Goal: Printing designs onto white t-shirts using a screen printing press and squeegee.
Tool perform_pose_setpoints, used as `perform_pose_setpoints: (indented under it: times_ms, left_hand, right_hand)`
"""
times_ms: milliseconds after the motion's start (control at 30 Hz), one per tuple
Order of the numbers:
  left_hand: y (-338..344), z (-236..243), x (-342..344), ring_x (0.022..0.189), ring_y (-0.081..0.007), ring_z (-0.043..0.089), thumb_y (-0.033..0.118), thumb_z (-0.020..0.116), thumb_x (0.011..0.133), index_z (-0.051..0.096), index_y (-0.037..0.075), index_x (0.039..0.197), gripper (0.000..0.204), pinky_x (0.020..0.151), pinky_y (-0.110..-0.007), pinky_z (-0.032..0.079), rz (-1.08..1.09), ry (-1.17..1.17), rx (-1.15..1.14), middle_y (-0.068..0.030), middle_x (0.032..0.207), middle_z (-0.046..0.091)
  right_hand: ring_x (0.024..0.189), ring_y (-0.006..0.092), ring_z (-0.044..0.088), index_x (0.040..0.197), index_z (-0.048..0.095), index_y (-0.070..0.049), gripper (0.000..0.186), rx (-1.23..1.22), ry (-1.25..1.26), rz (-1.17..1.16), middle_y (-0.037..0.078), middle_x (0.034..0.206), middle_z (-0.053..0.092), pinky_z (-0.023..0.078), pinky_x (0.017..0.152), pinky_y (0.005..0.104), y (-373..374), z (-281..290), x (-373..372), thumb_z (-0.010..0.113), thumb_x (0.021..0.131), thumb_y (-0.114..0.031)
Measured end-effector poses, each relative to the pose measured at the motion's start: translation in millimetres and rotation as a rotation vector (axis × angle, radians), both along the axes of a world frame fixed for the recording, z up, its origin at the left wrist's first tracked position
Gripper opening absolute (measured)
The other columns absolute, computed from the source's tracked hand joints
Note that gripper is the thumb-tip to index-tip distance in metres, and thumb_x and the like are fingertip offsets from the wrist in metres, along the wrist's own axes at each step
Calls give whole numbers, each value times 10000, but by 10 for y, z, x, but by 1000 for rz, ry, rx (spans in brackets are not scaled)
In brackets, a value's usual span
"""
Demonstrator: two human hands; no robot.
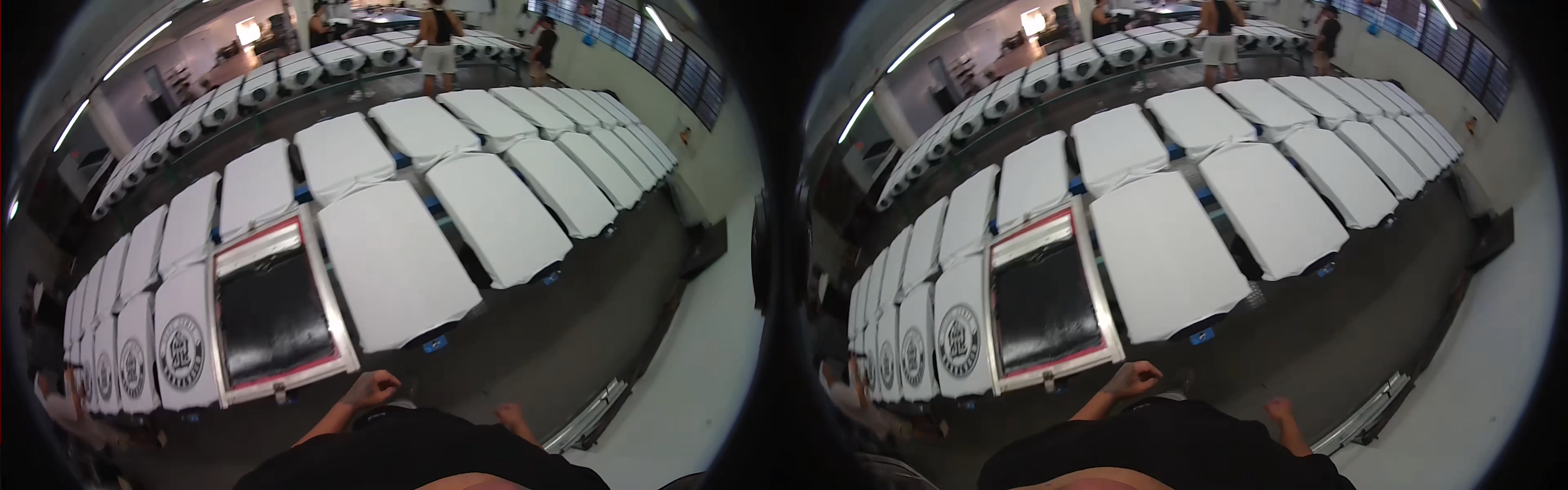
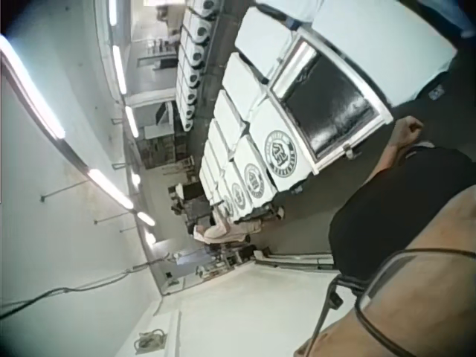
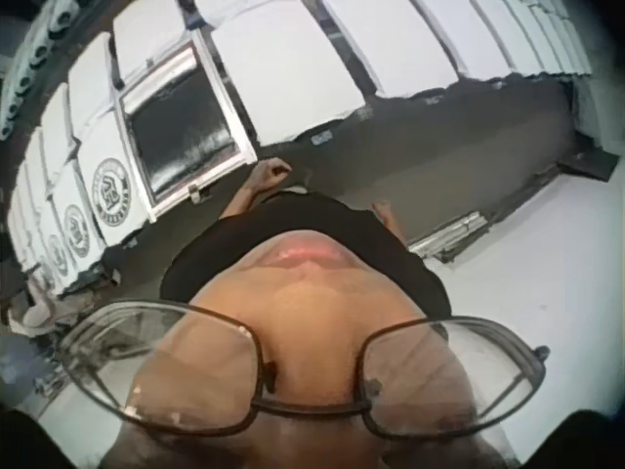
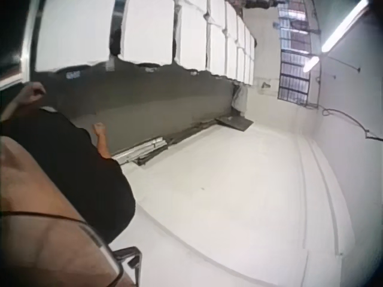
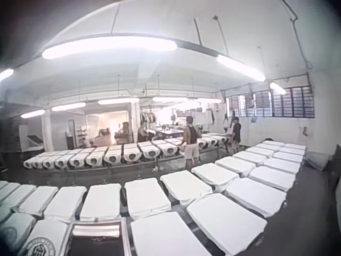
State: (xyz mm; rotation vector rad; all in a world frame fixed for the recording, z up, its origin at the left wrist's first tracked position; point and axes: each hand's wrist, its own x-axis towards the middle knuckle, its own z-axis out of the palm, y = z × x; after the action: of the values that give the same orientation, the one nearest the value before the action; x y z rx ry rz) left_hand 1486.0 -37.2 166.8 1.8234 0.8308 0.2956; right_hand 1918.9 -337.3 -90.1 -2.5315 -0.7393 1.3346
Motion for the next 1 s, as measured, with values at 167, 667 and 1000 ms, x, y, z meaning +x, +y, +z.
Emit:
perform_pose_setpoints:
  times_ms: [167,667,1000]
  left_hand:
    - [751,-50,798,958,-195,742,86,722,903,728,59,1138,236,838,-328,580,-204,-24,13,-99,1002,762]
    - [960,233,4096,874,-276,753,248,729,919,729,61,1094,257,789,-395,577,-364,146,123,-133,926,768]
    - [513,237,5823,809,-326,730,551,693,933,752,87,1083,492,736,-419,553,-469,248,83,-129,810,715]
  right_hand:
    - [737,247,712,839,764,-61,262,195,-91,288,145,877,746,546,665,419,-974,-134,356,661,894,-295]
    - [768,363,705,853,752,-31,239,414,-320,195,155,808,733,557,694,511,-1780,-419,2145,682,831,-258]
    - [642,199,653,892,760,-11,194,210,-117,-787,73,713,688,536,623,359,-1495,356,4692,805,796,-174]
